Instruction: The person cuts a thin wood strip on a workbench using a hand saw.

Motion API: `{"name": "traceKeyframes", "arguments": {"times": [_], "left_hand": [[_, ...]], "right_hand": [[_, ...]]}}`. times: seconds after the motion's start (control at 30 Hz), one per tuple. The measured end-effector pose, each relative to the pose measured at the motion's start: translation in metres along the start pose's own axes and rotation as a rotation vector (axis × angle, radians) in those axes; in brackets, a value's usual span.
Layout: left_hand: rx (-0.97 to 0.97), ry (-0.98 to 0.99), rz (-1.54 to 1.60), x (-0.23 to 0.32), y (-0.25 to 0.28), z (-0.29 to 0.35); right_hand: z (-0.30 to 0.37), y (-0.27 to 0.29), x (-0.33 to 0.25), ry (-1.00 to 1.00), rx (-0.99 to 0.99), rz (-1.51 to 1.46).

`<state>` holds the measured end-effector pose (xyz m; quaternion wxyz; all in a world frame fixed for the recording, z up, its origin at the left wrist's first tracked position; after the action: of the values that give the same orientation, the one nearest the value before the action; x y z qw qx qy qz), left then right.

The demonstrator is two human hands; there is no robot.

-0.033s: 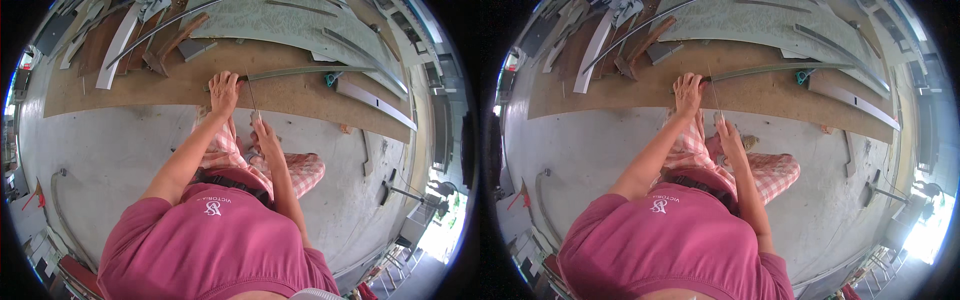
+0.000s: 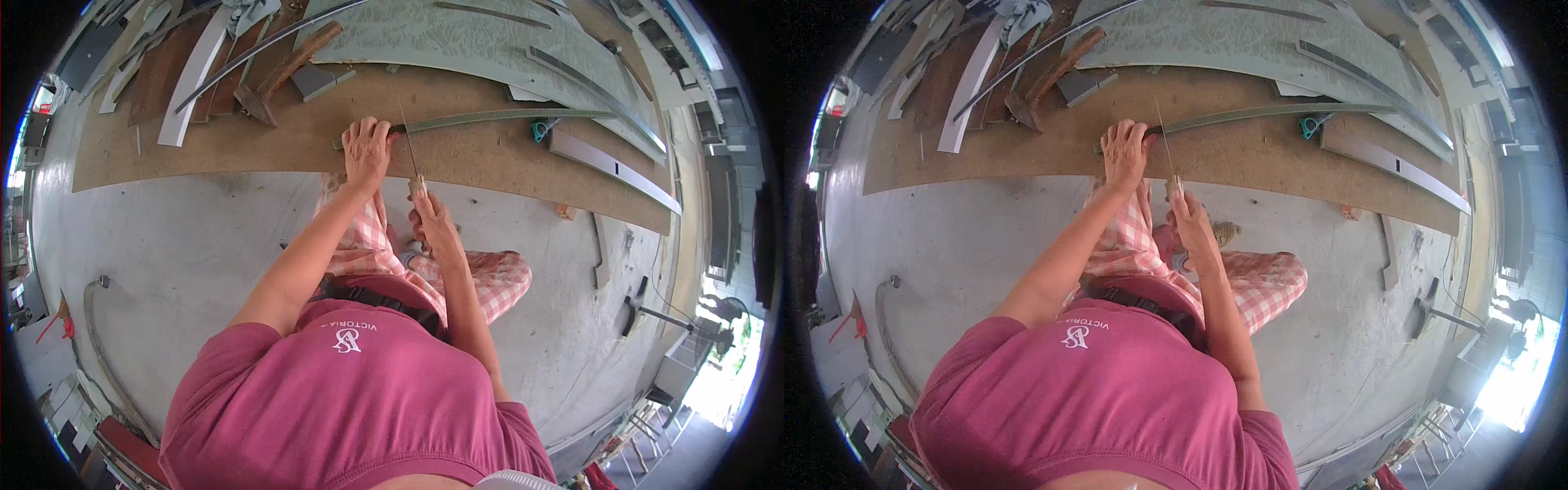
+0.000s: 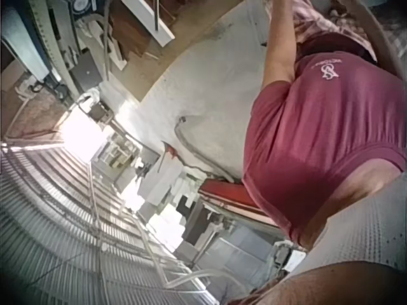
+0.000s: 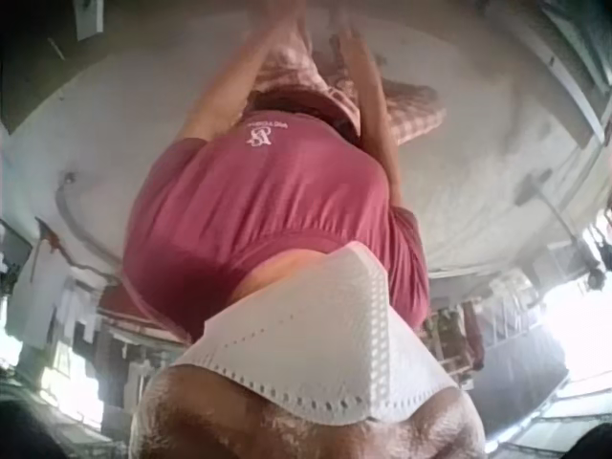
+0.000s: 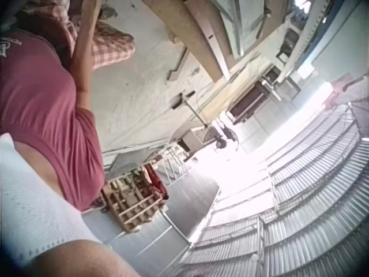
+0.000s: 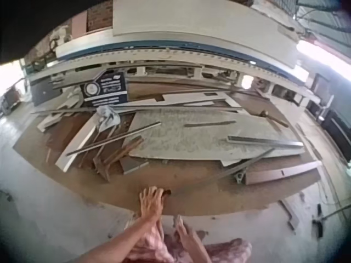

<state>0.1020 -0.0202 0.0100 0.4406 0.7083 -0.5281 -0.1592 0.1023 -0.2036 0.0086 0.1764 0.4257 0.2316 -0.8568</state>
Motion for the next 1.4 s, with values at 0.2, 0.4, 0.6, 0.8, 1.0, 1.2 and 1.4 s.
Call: {"name": "traceKeyframes", "arguments": {"times": [0.2,0.4,0.6,0.8,1.0,1.2,1.4], "left_hand": [[-0.045,0.048,-0.046,-0.006,-0.002,0.004],[0.013,-0.001,-0.027,0.003,0.003,-0.001],[0.009,0.033,-0.024,-0.005,0.003,0.006],[-0.055,0.025,-0.029,-0.001,0.007,0.002],[-0.053,0.011,-0.075,-0.005,0.004,0.003],[0.002,0.054,-0.034,0.001,0.007,0.003],[-0.039,0.057,-0.02,0.0,0.007,0.003]], "right_hand": [[0.032,0.012,0.022,-0.013,-0.032,0.063],[0.004,0.004,0.003,0.04,0.016,0.057],[0.031,0.003,0.01,0.014,0.0,0.122],[0.041,0.003,0.017,0.001,-0.078,0.101],[0.044,0.019,0.021,-0.06,-0.015,0.032],[0.022,0.006,0.001,-0.047,0.015,0.057],[0.018,0.019,0.023,0.003,-0.026,0.096]]}}
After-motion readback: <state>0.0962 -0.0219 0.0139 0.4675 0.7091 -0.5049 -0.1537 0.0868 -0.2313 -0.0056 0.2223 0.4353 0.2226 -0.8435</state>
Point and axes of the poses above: each hand's wrist, its own z-axis away from the middle knuckle, its own y-axis out of the back of the hand, x = y × z, the point moved 3 cm from there along -z, towards the middle knuckle, and after that the axes turned 13 degrees about -z, right-handed, at the moved point
